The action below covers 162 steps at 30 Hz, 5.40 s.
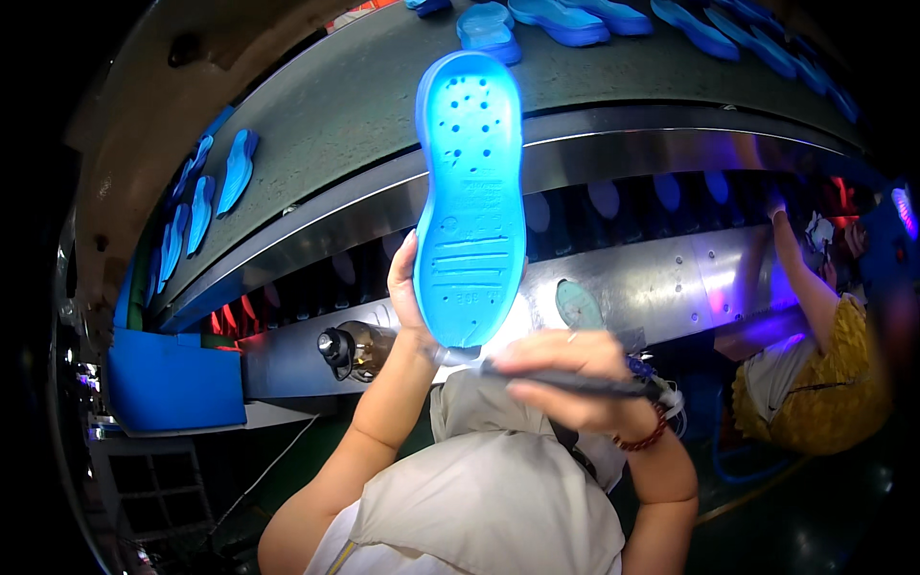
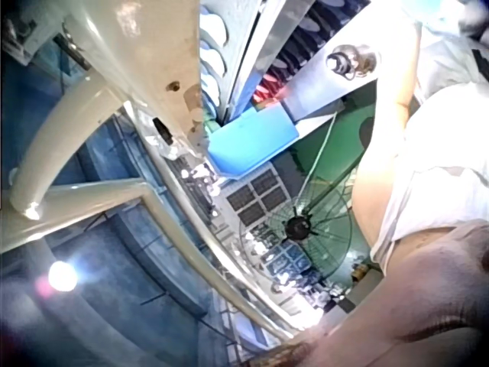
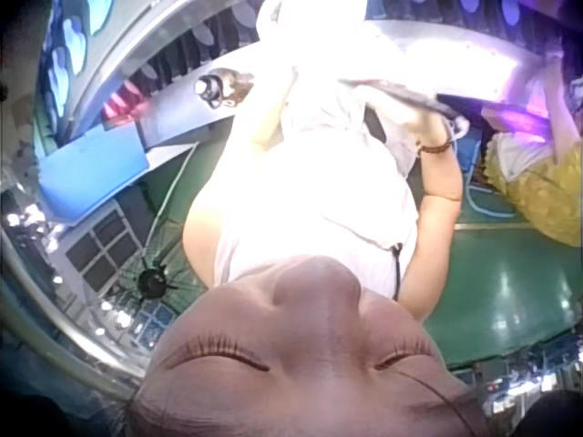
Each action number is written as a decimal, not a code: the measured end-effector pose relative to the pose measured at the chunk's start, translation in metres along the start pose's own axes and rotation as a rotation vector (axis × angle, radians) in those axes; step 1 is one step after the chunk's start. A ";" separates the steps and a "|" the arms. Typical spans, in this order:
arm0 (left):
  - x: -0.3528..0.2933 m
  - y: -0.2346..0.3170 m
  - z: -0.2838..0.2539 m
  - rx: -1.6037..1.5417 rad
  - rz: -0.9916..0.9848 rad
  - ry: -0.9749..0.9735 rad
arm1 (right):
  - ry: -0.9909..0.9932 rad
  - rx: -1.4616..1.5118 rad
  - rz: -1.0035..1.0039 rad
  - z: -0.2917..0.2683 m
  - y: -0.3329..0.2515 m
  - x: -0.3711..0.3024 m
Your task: The person applies adhesive to the bottom of blue shoe soles using a brush and then places them on an upper conveyor track.
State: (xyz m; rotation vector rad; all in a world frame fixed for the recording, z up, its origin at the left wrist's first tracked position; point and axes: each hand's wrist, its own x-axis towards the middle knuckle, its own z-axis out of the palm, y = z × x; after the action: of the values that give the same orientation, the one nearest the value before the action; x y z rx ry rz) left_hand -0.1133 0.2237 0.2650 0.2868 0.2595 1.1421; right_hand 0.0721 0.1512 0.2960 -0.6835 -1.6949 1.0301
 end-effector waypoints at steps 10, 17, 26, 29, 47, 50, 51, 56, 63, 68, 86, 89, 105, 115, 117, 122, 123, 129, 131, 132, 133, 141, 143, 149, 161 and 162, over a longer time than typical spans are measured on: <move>0.009 0.010 -0.003 -0.038 -0.130 -0.065 | -0.149 -0.226 -0.125 -0.002 0.001 0.005; -0.002 0.013 0.023 0.263 -0.463 0.108 | -0.229 -0.276 -0.056 -0.023 -0.010 0.004; -0.008 0.016 0.032 0.737 -0.829 0.108 | -0.528 -0.216 0.102 -0.039 0.001 0.001; -0.011 0.018 0.019 0.813 -0.795 0.050 | -0.727 -0.459 0.019 -0.046 -0.003 0.002; -0.006 -0.045 -0.043 0.125 -0.611 0.192 | 0.235 -0.158 0.371 -0.079 0.101 -0.041; -0.015 -0.049 -0.040 0.123 -0.563 0.142 | 0.618 -0.356 0.358 -0.068 0.127 -0.046; -0.015 -0.050 -0.043 0.156 -0.544 0.173 | 0.698 -0.424 0.419 -0.056 0.128 -0.049; -0.033 -0.014 -0.040 0.248 -0.367 0.203 | 0.264 0.227 0.434 -0.022 0.071 -0.049; -0.031 0.111 0.016 0.425 0.261 -0.146 | 0.620 0.760 0.393 -0.046 0.092 -0.058; 0.042 0.203 -0.023 -0.241 0.572 -0.125 | 0.570 0.658 0.526 -0.023 0.099 -0.052; 0.214 0.099 0.037 2.399 0.674 0.211 | 0.696 0.649 0.561 -0.034 0.099 -0.070; 0.193 0.084 0.055 2.702 0.878 -0.036 | 0.715 0.562 0.546 -0.046 0.098 -0.077; -0.005 0.037 -0.068 0.436 0.331 0.241 | 0.675 0.559 0.558 -0.073 0.123 -0.064; -0.001 -0.022 -0.091 0.478 -0.250 -0.022 | 0.598 0.716 0.392 -0.082 0.096 -0.051; 0.001 -0.038 -0.070 0.425 -0.266 0.014 | 0.539 0.696 0.319 -0.081 0.084 -0.043; 0.023 -0.065 -0.051 0.125 -0.328 0.088 | 0.408 0.645 0.313 -0.064 0.046 -0.024; 0.023 -0.070 -0.040 0.167 -0.334 0.113 | 0.438 0.575 0.309 -0.060 0.048 -0.022; 0.017 -0.082 -0.020 0.085 -0.440 0.076 | 0.613 0.632 0.358 -0.051 0.072 -0.017; 0.010 -0.076 -0.027 0.096 -0.452 0.018 | 0.593 0.624 0.422 -0.047 0.073 -0.007; 0.007 -0.076 -0.031 0.077 -0.440 -0.032 | 0.591 0.597 0.457 -0.045 0.072 -0.002; 0.004 -0.076 -0.036 0.061 -0.432 -0.085 | 0.595 0.478 0.420 -0.044 0.079 0.004; 0.004 -0.079 -0.058 0.223 -0.122 0.274 | 0.224 -0.541 -0.057 0.008 0.063 0.008; -0.001 -0.054 -0.066 0.239 -0.122 0.223 | 0.015 -0.457 0.067 0.008 0.050 -0.011; -0.011 -0.042 -0.047 0.095 -0.286 0.050 | -0.006 -0.053 0.180 -0.023 0.031 -0.011; -0.013 -0.058 -0.026 0.074 -0.288 0.032 | 0.171 0.130 0.339 -0.027 0.033 0.004; -0.010 -0.058 -0.021 0.045 -0.239 0.126 | 0.141 0.167 0.324 -0.026 0.036 0.005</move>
State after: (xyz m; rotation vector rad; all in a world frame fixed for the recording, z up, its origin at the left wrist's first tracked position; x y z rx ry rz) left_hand -0.0751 0.1945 0.2253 0.2175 0.4199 0.9200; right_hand 0.0935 0.1803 0.2706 -0.9173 -1.3861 1.3006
